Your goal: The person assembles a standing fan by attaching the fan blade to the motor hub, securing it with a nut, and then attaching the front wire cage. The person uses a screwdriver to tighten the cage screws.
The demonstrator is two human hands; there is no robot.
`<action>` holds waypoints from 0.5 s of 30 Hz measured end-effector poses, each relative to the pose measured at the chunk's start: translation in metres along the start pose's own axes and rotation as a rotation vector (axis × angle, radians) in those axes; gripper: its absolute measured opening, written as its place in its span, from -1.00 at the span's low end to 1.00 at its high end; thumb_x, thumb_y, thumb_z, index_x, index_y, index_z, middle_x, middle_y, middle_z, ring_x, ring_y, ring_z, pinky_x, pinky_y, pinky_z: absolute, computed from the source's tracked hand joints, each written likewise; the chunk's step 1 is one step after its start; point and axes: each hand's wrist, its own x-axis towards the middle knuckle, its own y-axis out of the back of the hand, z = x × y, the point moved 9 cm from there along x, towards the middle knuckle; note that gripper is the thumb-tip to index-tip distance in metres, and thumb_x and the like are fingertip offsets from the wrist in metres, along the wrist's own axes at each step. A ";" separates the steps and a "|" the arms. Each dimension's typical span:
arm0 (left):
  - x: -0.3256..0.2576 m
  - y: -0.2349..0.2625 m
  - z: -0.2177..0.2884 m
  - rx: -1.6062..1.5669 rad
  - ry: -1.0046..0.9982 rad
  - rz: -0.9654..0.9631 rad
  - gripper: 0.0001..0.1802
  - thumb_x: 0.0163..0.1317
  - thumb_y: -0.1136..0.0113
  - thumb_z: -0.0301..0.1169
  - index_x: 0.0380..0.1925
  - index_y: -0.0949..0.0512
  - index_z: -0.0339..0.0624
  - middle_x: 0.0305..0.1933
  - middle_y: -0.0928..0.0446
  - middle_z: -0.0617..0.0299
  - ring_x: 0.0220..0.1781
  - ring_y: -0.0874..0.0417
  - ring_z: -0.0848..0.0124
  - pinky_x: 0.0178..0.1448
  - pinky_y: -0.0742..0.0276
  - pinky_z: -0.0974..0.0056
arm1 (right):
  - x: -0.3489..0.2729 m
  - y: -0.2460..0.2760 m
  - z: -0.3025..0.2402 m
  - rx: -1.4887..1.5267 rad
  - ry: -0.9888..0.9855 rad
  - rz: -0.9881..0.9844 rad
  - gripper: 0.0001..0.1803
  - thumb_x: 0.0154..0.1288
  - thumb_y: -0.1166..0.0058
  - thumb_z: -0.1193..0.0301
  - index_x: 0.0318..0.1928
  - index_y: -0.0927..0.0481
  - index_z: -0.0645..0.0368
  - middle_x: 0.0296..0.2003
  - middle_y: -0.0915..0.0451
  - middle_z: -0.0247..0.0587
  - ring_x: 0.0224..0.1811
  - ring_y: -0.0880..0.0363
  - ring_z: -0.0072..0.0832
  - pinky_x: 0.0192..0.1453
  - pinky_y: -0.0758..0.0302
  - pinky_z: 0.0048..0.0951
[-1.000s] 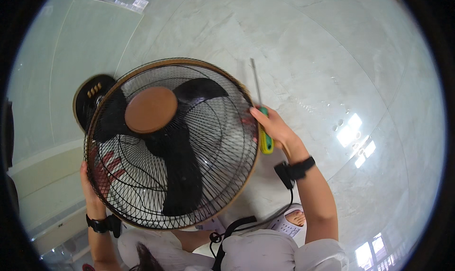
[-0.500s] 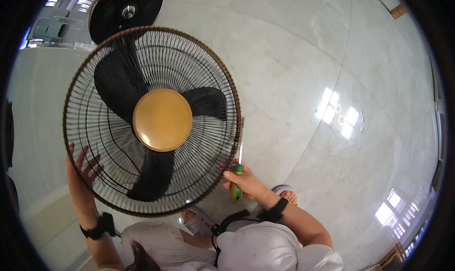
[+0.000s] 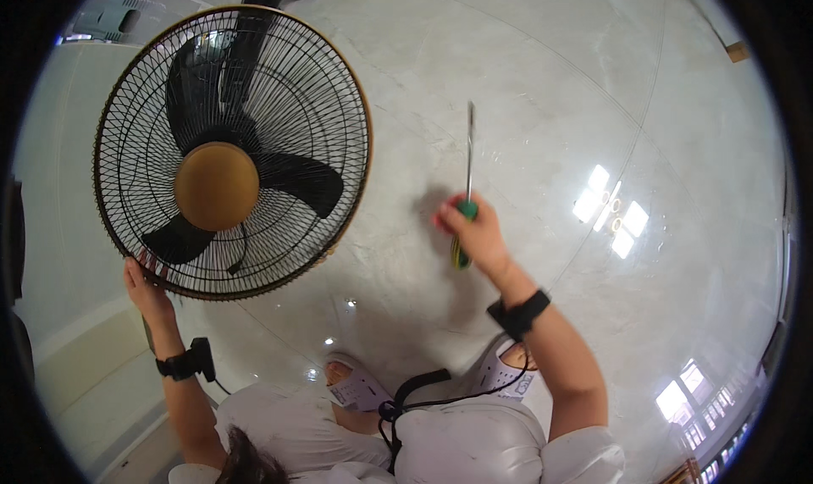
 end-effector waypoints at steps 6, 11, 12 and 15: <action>-0.012 -0.012 -0.045 -0.080 0.196 -0.034 -0.19 0.18 0.25 0.29 0.28 -0.04 0.03 0.24 -0.20 0.21 0.23 -0.23 0.26 0.23 -0.12 -0.04 | 0.087 -0.044 -0.071 0.033 0.038 -0.286 -0.57 0.14 0.08 0.51 0.08 -0.35 0.26 -0.03 -0.46 -0.17 -0.12 -0.46 -0.49 -0.05 -0.44 -0.45; -0.024 -0.017 -0.078 -0.390 0.367 -0.199 -0.11 0.10 0.31 0.39 0.30 -0.04 0.07 0.33 -0.10 0.13 0.31 -0.15 0.14 0.26 -0.12 -0.10 | 0.126 -0.112 -0.074 0.186 -0.084 -0.360 -0.53 0.00 0.08 0.56 0.03 -0.39 0.26 -0.25 -0.45 -0.25 -0.34 -0.42 -0.50 -0.25 -0.45 -0.47; -0.031 -0.020 -0.084 -0.466 0.383 -0.207 -0.10 0.09 0.32 0.40 0.29 -0.05 0.06 0.35 -0.08 0.11 0.33 -0.14 0.13 0.26 -0.11 -0.12 | 0.127 -0.128 -0.069 0.241 -0.148 -0.455 -0.52 -0.02 0.08 0.57 0.02 -0.39 0.26 -0.28 -0.45 -0.26 -0.35 -0.42 -0.49 -0.26 -0.46 -0.46; -0.054 -0.038 -0.107 -0.587 0.503 -0.302 -0.03 0.05 0.34 0.43 0.28 -0.07 -0.06 0.33 -0.11 0.04 0.32 -0.14 0.06 0.31 -0.06 -0.13 | 0.127 -0.142 -0.060 0.305 -0.178 -0.505 -0.48 -0.04 0.13 0.59 0.06 -0.37 0.29 -0.18 -0.44 -0.25 -0.23 -0.41 -0.49 -0.13 -0.43 -0.48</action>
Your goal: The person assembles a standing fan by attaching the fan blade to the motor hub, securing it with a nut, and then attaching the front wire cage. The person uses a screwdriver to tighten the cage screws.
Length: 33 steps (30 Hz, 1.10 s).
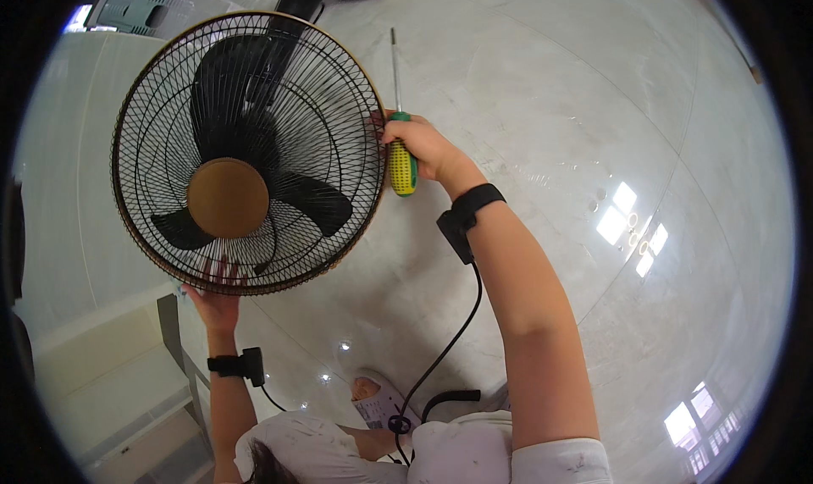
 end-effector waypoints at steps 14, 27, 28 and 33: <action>-0.031 0.010 0.003 0.130 0.338 0.198 -0.11 0.07 0.28 0.39 0.18 -0.26 -0.05 0.09 -0.36 0.07 0.03 -0.42 0.10 0.04 -0.42 -0.06 | -0.128 -0.120 -0.102 -0.576 0.444 0.115 -0.60 0.20 -0.12 0.18 -0.22 -0.55 0.35 -0.38 -0.59 -0.27 -0.36 -0.54 -0.59 -0.30 -0.52 -0.56; 0.002 0.024 0.013 0.027 0.239 -0.043 -0.28 0.19 0.26 0.25 0.15 -0.32 -0.01 0.11 -0.37 0.13 0.04 -0.43 0.18 0.02 -0.45 0.03 | -0.112 -0.123 -0.078 -0.688 0.302 0.314 -0.46 0.02 -0.23 0.01 -0.61 -0.44 0.28 -0.71 -0.37 -0.37 -0.66 -0.25 -0.64 -0.56 -0.31 -0.54; 0.004 0.024 0.013 0.020 0.242 -0.087 -0.29 0.19 0.27 0.24 0.15 -0.33 -0.01 0.11 -0.37 0.13 0.03 -0.43 0.18 0.01 -0.45 0.03 | -0.114 -0.127 -0.076 -0.654 0.307 0.298 -0.43 -0.02 -0.24 -0.02 -0.57 -0.52 0.35 -0.71 -0.40 -0.31 -0.66 -0.34 -0.61 -0.56 -0.34 -0.52; 0.009 0.041 0.005 0.018 0.358 -0.051 -0.32 0.21 0.28 0.22 0.12 -0.35 0.01 0.09 -0.38 0.12 0.02 -0.43 0.18 0.00 -0.46 0.02 | -0.117 -0.161 -0.081 -0.917 0.307 0.206 -0.37 0.00 -0.20 -0.10 -0.40 -0.58 0.36 -0.57 -0.51 -0.29 -0.54 -0.54 -0.55 -0.41 -0.49 -0.56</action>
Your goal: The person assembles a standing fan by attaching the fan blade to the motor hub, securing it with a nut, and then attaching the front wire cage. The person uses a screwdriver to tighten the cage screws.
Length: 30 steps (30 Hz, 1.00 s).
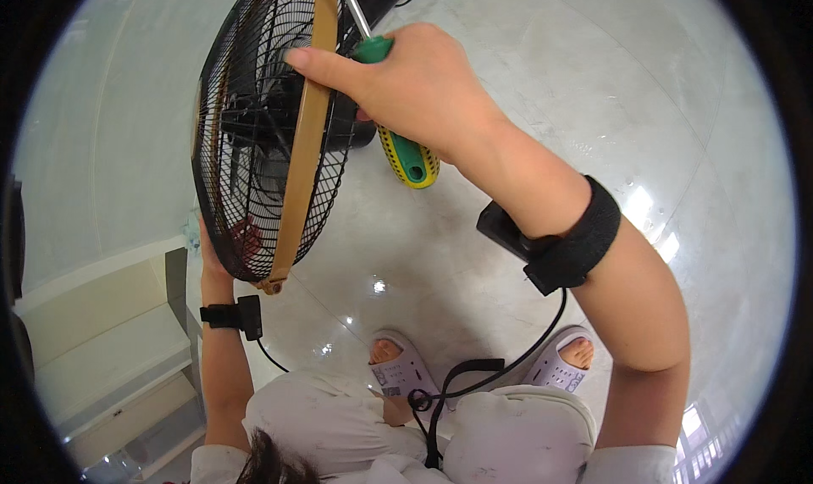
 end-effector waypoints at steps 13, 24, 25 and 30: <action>-0.012 -0.030 0.005 -0.152 -0.173 -0.017 -0.27 0.19 0.23 0.23 0.17 -0.28 -0.06 0.12 -0.35 0.06 0.07 -0.42 0.11 0.07 -0.41 0.01 | 0.023 -0.020 -0.031 0.051 -0.377 -0.019 -0.78 0.06 -0.06 0.44 -0.46 -0.55 0.42 -0.54 -0.54 -0.19 -0.51 -0.48 -0.56 -0.40 -0.44 -0.57; -0.016 -0.053 0.011 -0.100 -0.229 -0.026 -0.36 0.23 0.28 0.15 0.19 -0.25 0.03 0.18 -0.29 0.09 0.10 -0.40 0.07 0.05 -0.44 -0.05 | 0.008 0.001 -0.011 0.054 -0.188 -0.008 -0.73 0.01 -0.04 0.32 -0.53 -0.45 0.33 -0.53 -0.45 -0.22 -0.51 -0.42 -0.53 -0.34 -0.46 -0.48; -0.017 -0.055 0.011 -0.107 -0.232 -0.027 -0.35 0.22 0.28 0.16 0.19 -0.25 0.03 0.18 -0.30 0.09 0.10 -0.40 0.07 0.05 -0.44 -0.05 | 0.008 0.000 -0.012 0.025 -0.185 -0.017 -0.73 0.02 -0.04 0.30 -0.51 -0.46 0.32 -0.51 -0.46 -0.20 -0.50 -0.43 -0.52 -0.33 -0.46 -0.48; -0.019 -0.064 0.015 -0.114 -0.250 0.023 -0.32 0.21 0.28 0.18 0.20 -0.23 0.02 0.17 -0.29 0.08 0.10 -0.40 0.08 0.05 -0.44 -0.04 | 0.002 0.003 -0.007 0.097 -0.349 0.028 -0.70 0.03 -0.09 0.34 -0.39 -0.48 0.39 -0.42 -0.48 -0.14 -0.43 -0.45 -0.46 -0.31 -0.47 -0.41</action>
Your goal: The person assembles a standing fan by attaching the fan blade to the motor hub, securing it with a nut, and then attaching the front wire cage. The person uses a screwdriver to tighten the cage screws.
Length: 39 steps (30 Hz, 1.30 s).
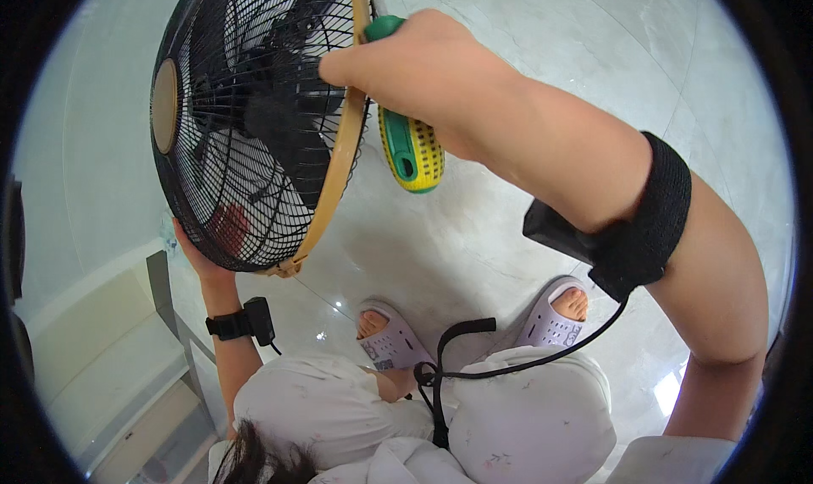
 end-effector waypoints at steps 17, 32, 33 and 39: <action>-0.005 -0.007 0.005 0.011 -0.024 0.066 -0.37 0.24 0.30 0.12 0.17 -0.26 -0.04 0.13 -0.33 0.09 0.09 -0.42 0.12 0.05 -0.45 0.00 | -0.005 -0.007 0.021 0.192 0.009 0.097 -0.79 -0.10 -0.17 0.50 -0.48 -0.46 0.41 -0.53 -0.48 -0.15 -0.51 -0.48 -0.44 -0.40 -0.47 -0.40; -0.001 0.015 -0.004 -0.041 0.127 0.115 0.01 0.01 0.09 0.34 0.10 -0.20 -0.46 0.07 -0.33 -0.15 0.07 -0.39 0.01 0.12 -0.35 -0.03 | -0.005 -0.008 0.011 0.271 0.170 -0.076 -0.68 0.04 -0.23 0.49 -0.53 -0.27 0.16 -0.34 -0.56 -0.04 -0.26 -0.61 -0.38 -0.27 -0.61 -0.52; 0.001 0.012 -0.003 -0.044 0.131 0.046 0.03 0.01 0.10 0.36 0.12 -0.18 -0.46 0.07 -0.34 -0.16 0.08 -0.39 0.01 0.13 -0.33 -0.03 | -0.004 -0.010 0.010 0.210 0.179 -0.089 -0.66 0.07 -0.23 0.43 -0.53 -0.25 0.13 -0.32 -0.57 -0.06 -0.23 -0.61 -0.38 -0.24 -0.60 -0.50; -0.005 0.013 -0.010 -0.476 0.052 -0.115 -0.13 0.18 0.20 0.24 0.22 -0.12 -0.31 0.27 -0.17 -0.05 0.30 -0.16 -0.01 0.35 -0.06 -0.09 | 0.009 -0.019 0.002 -0.063 0.199 0.055 -0.59 -0.06 -0.34 0.16 -0.43 -0.49 0.23 -0.41 -0.55 -0.22 -0.29 -0.48 -0.57 -0.19 -0.38 -0.57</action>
